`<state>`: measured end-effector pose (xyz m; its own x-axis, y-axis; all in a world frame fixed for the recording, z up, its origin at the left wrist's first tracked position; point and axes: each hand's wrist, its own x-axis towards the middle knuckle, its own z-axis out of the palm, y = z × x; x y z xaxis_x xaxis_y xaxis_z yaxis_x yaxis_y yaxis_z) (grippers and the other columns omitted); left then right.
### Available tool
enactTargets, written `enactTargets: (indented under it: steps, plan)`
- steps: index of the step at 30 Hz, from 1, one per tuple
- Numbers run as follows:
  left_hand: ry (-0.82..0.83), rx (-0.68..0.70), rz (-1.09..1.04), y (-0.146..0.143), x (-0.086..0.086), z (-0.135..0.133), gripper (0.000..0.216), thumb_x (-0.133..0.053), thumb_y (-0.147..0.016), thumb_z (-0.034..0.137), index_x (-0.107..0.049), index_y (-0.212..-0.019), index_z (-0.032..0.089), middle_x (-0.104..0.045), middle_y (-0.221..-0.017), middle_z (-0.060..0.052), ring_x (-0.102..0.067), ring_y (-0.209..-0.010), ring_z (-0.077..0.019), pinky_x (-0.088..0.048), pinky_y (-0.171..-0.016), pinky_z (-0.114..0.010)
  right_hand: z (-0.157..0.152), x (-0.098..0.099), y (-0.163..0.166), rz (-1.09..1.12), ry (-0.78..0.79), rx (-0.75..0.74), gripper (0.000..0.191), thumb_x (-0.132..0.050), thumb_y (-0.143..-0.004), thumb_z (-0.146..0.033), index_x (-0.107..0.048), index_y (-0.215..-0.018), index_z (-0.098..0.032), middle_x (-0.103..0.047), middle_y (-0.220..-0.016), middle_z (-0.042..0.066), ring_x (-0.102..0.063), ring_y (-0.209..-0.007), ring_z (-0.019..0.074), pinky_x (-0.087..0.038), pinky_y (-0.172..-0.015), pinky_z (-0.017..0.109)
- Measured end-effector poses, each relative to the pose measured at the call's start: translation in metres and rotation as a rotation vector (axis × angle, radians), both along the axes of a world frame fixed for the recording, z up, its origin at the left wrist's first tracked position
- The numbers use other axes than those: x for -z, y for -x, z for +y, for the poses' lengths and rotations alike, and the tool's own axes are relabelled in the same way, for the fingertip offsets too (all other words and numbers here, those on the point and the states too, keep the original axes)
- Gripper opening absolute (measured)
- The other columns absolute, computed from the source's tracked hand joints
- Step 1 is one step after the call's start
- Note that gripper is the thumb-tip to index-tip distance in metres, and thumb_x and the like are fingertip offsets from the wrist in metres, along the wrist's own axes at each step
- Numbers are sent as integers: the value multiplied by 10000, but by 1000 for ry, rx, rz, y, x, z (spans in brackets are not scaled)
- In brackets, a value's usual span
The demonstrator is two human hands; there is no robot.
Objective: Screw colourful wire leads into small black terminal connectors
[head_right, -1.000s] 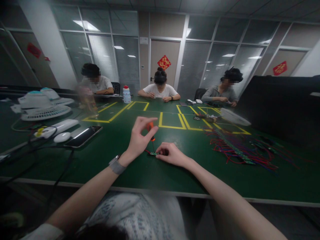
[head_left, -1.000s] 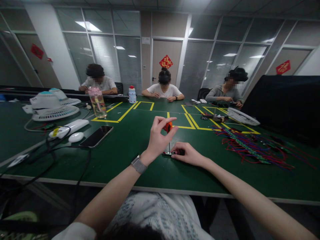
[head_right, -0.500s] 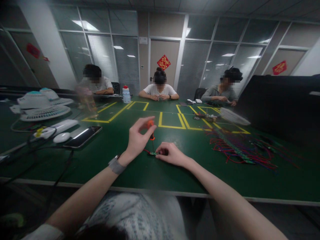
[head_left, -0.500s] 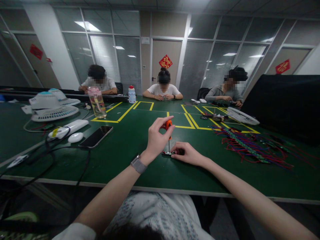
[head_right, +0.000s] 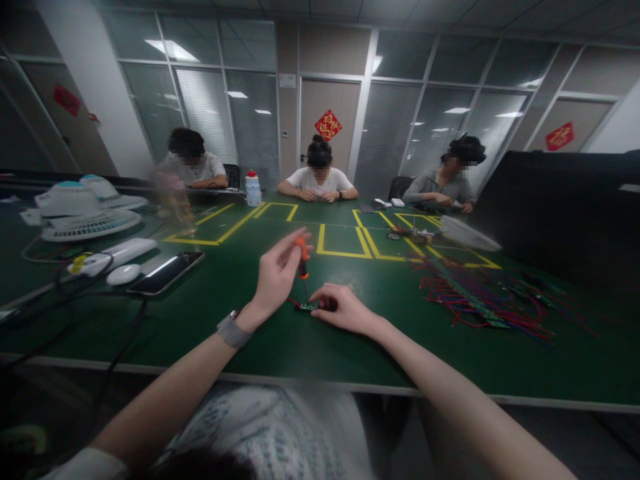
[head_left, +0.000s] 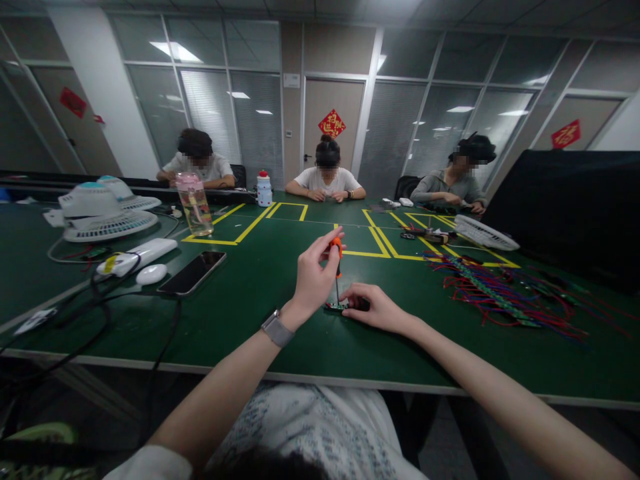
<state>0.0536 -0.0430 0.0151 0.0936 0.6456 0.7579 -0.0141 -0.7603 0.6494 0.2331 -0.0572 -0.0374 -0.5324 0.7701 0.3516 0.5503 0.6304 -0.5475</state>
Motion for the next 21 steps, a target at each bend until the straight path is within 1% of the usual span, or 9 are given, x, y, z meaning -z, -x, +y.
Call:
enactTargets:
  steps: [4,6,8,10,13,14,16,18,21]
  plan:
    - [-63,-102,24,1,-4,-3,291,-573,-893,254,-638,-1175,226,-669,-1044,-53,-657,-870,-136,-546,-734,-229,-1,0,0,10,-12,-4,189,-679,-804,-313,-689,-934,-176,-589,-780,17,-557,-691,133,-457,-638,257]
    - [-122,-181,50,1,-5,-5,266,-630,-859,269,-669,-1118,229,-625,-971,-37,-617,-837,-124,-528,-719,-223,-1,0,1,20,-16,1,180,-676,-807,-313,-692,-916,-171,-588,-778,21,-557,-680,131,-464,-634,258]
    - [-153,-233,84,3,-6,-6,266,-641,-851,285,-679,-1107,227,-576,-958,-38,-586,-855,-128,-515,-747,-234,-2,-1,1,33,-28,1,175,-673,-812,-315,-694,-905,-169,-596,-783,26,-562,-677,130,-471,-632,257]
    - [-147,-220,110,3,-6,-5,291,-575,-891,276,-653,-1166,220,-562,-1011,-53,-577,-929,-142,-505,-803,-254,-3,-2,2,43,-48,-6,167,-667,-819,-313,-694,-896,-167,-615,-800,33,-571,-683,131,-476,-636,256]
    - [-100,-95,106,3,-3,-3,363,-445,-943,222,-564,-1286,222,-582,-1156,-73,-593,-1019,-154,-502,-864,-275,-4,-3,3,48,-80,-26,134,-659,-826,-290,-693,-871,-168,-647,-815,42,-594,-711,140,-486,-663,261]
    - [-79,-54,92,3,-2,-3,378,-427,-948,212,-542,-1308,224,-591,-1184,-74,-612,-999,-150,-508,-859,-277,-5,-4,3,48,-88,-34,120,-658,-827,-280,-692,-861,-170,-656,-814,42,-602,-720,142,-489,-674,263]
    - [-48,-13,64,1,-2,-2,379,-430,-948,206,-532,-1313,221,-619,-1170,-70,-646,-907,-134,-524,-819,-268,-5,-4,3,47,-96,-45,96,-653,-829,-261,-692,-846,-175,-669,-809,40,-615,-731,146,-495,-692,264]
    - [-55,-48,53,0,-2,-2,350,-487,-928,208,-569,-1269,214,-639,-1089,-58,-645,-844,-123,-529,-774,-249,-6,-4,3,46,-101,-48,81,-648,-830,-244,-691,-835,-176,-676,-807,39,-621,-731,145,-499,-698,263]
    - [-111,-154,69,0,-5,-3,300,-599,-873,223,-635,-1171,224,-607,-971,-30,-607,-827,-117,-520,-721,-221,-6,-4,3,49,-114,-46,71,-646,-829,-231,-691,-827,-177,-678,-801,37,-626,-730,145,-502,-697,261]
